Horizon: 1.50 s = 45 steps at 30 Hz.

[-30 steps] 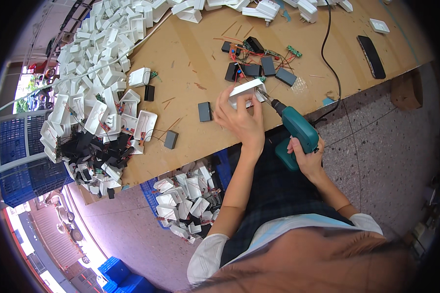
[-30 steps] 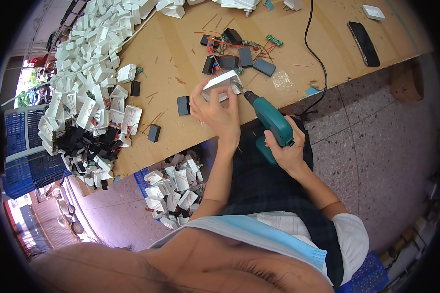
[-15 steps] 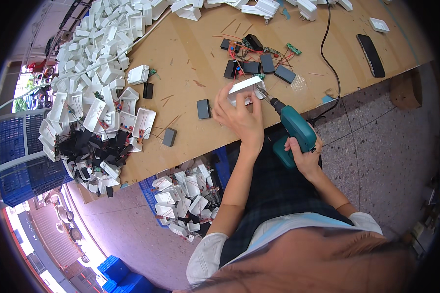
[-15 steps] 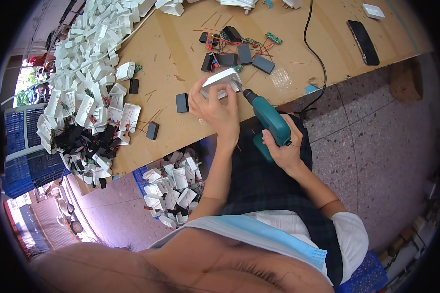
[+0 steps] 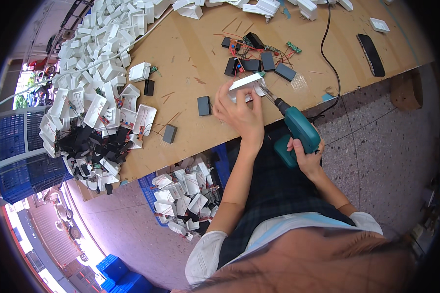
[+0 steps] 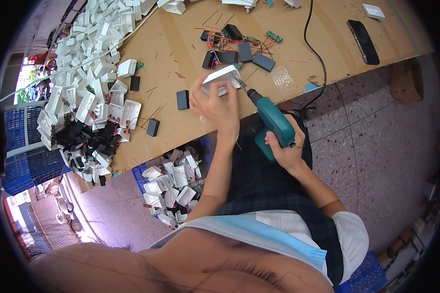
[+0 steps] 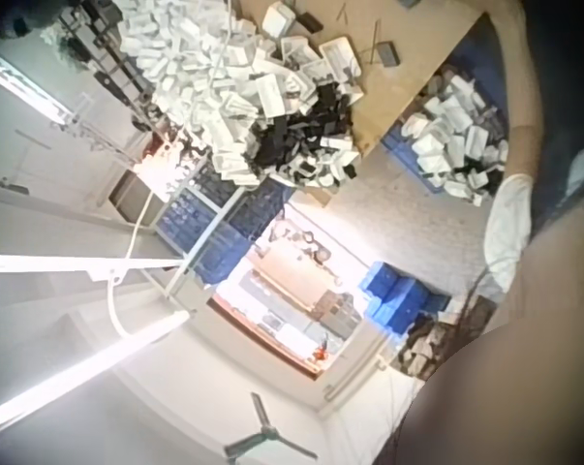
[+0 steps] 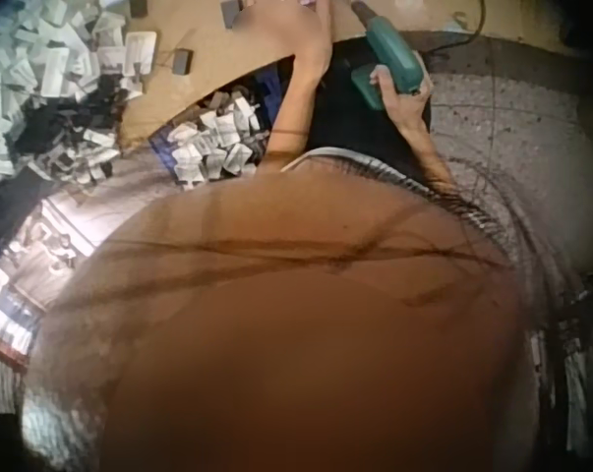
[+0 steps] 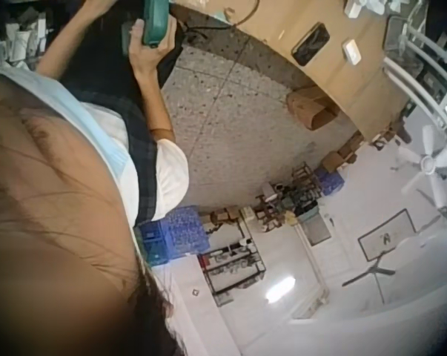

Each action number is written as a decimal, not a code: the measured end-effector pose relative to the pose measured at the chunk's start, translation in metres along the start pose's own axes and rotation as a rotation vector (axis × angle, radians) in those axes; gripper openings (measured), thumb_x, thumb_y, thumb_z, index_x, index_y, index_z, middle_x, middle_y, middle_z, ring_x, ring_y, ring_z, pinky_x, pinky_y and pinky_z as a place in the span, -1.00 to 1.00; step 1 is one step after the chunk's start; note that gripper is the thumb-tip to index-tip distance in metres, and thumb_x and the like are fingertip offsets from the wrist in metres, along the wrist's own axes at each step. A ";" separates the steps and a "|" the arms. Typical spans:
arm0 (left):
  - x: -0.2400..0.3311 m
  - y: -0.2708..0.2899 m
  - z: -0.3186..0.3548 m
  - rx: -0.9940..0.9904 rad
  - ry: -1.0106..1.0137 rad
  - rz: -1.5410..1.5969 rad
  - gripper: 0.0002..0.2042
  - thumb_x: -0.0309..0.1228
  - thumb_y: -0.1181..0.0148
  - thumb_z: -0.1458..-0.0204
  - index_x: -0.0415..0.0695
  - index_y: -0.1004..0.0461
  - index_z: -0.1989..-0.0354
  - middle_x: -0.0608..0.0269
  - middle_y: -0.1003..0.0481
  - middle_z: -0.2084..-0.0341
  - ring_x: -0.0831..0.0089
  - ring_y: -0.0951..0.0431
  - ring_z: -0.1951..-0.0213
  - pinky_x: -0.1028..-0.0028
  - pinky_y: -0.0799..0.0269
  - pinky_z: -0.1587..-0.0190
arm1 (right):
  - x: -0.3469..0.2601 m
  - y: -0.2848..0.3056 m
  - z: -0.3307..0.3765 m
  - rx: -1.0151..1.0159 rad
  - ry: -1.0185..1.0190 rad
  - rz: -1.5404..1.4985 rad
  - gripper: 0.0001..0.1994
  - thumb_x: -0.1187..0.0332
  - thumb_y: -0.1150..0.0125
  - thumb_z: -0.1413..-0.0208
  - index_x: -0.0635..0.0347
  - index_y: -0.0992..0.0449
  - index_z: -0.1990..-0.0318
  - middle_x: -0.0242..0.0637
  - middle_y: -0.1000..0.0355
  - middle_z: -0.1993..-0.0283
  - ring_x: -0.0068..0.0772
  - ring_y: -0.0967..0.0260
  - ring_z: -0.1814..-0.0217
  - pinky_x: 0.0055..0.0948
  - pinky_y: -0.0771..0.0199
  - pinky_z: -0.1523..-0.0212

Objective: Assembling electronic circuit boards into plastic housings and securing them with screws using an electric screwdriver.

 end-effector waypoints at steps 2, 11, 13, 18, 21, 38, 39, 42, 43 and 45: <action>0.000 0.000 0.000 0.002 -0.001 0.005 -0.86 -0.43 -0.41 0.00 -0.07 -0.52 0.38 0.18 -0.42 -0.14 0.08 -0.35 -0.26 0.01 -0.09 -0.28 | -0.001 0.008 0.005 -0.048 0.021 0.015 -0.78 0.50 -0.28 -0.24 0.49 -0.49 0.05 -0.18 -0.45 0.19 -0.52 -0.49 0.39 -0.51 -0.55 0.39; -0.001 0.005 0.000 0.013 -0.020 0.000 -0.87 -0.41 -0.42 -0.02 -0.05 -0.57 0.31 0.17 -0.42 -0.18 0.08 -0.33 -0.29 0.02 -0.08 -0.30 | -0.002 0.035 0.019 -0.027 -0.012 -0.034 -0.61 0.34 -0.24 -0.30 0.50 -0.40 -0.12 -0.24 -0.47 0.37 -0.52 -0.44 0.42 -0.49 -0.52 0.35; -0.002 0.010 0.002 0.018 -0.025 0.020 -0.87 -0.41 -0.42 -0.03 -0.05 -0.60 0.27 0.16 -0.41 -0.19 0.08 -0.32 -0.30 0.02 -0.07 -0.31 | -0.003 0.038 0.020 -0.011 -0.007 -0.038 -0.61 0.34 -0.25 -0.30 0.50 -0.41 -0.11 -0.24 -0.47 0.37 -0.52 -0.44 0.42 -0.49 -0.51 0.36; 0.001 0.027 0.013 -0.034 -0.227 0.019 -0.82 -0.37 -0.48 0.02 0.04 -0.69 0.22 0.15 -0.39 -0.26 0.05 -0.28 -0.35 -0.02 -0.05 -0.37 | -0.001 0.042 0.022 -0.021 0.014 -0.020 -0.64 0.37 -0.26 -0.28 0.50 -0.42 -0.08 -0.24 -0.47 0.37 -0.52 -0.45 0.42 -0.50 -0.51 0.37; -0.002 0.020 0.012 -0.046 -0.241 -0.019 -0.84 -0.36 -0.52 0.07 0.07 -0.70 0.29 0.16 -0.39 -0.27 0.05 -0.27 -0.37 -0.02 -0.05 -0.37 | 0.001 0.039 0.022 -0.030 0.028 -0.010 -0.66 0.41 -0.26 -0.26 0.51 -0.43 -0.07 -0.23 -0.47 0.35 -0.52 -0.46 0.42 -0.50 -0.51 0.37; -0.007 0.025 0.025 -0.125 -0.141 0.114 -0.86 -0.50 -0.33 -0.13 -0.10 -0.53 0.17 0.16 -0.52 0.24 0.14 -0.56 0.13 0.17 -0.39 0.08 | -0.006 0.035 0.018 -0.037 0.050 -0.034 -0.68 0.39 -0.24 -0.29 0.50 -0.44 -0.04 -0.23 -0.45 0.35 -0.50 -0.45 0.43 -0.50 -0.50 0.40; -0.006 0.023 0.023 -0.159 -0.105 0.129 -0.89 -0.51 -0.31 -0.16 -0.13 -0.53 0.18 0.13 -0.52 0.31 0.11 -0.58 0.21 0.19 -0.44 0.18 | -0.004 0.034 0.018 -0.038 0.055 -0.033 -0.68 0.39 -0.24 -0.29 0.51 -0.44 -0.04 -0.23 -0.45 0.36 -0.50 -0.45 0.43 -0.50 -0.50 0.40; -0.005 0.022 0.023 -0.182 -0.122 0.178 -0.87 -0.52 -0.31 -0.18 -0.17 -0.53 0.14 0.08 -0.53 0.31 0.07 -0.59 0.27 0.24 -0.46 0.32 | -0.004 0.034 0.019 -0.037 0.056 -0.040 -0.67 0.40 -0.24 -0.28 0.51 -0.43 -0.05 -0.23 -0.46 0.36 -0.51 -0.45 0.43 -0.50 -0.51 0.40; -0.006 0.022 0.024 -0.181 -0.122 0.180 -0.87 -0.52 -0.31 -0.18 -0.17 -0.53 0.14 0.08 -0.53 0.31 0.07 -0.59 0.27 0.24 -0.46 0.32 | -0.004 0.034 0.019 -0.035 0.050 -0.049 -0.67 0.40 -0.24 -0.28 0.51 -0.43 -0.06 -0.23 -0.46 0.35 -0.51 -0.45 0.43 -0.50 -0.51 0.40; -0.008 0.024 0.026 -0.180 -0.094 0.295 -0.88 -0.50 -0.32 -0.19 -0.19 -0.55 0.15 0.12 -0.55 0.34 0.11 -0.61 0.25 0.24 -0.48 0.30 | -0.004 0.034 0.020 -0.040 0.038 -0.049 -0.67 0.42 -0.24 -0.27 0.51 -0.43 -0.07 -0.22 -0.47 0.34 -0.51 -0.46 0.43 -0.51 -0.52 0.40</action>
Point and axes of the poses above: each hand's wrist, its own z-axis away from the middle knuckle, its own y-axis out of the back of the hand, x = y × z, the point moved 5 cm from there along -z, towards the middle knuckle
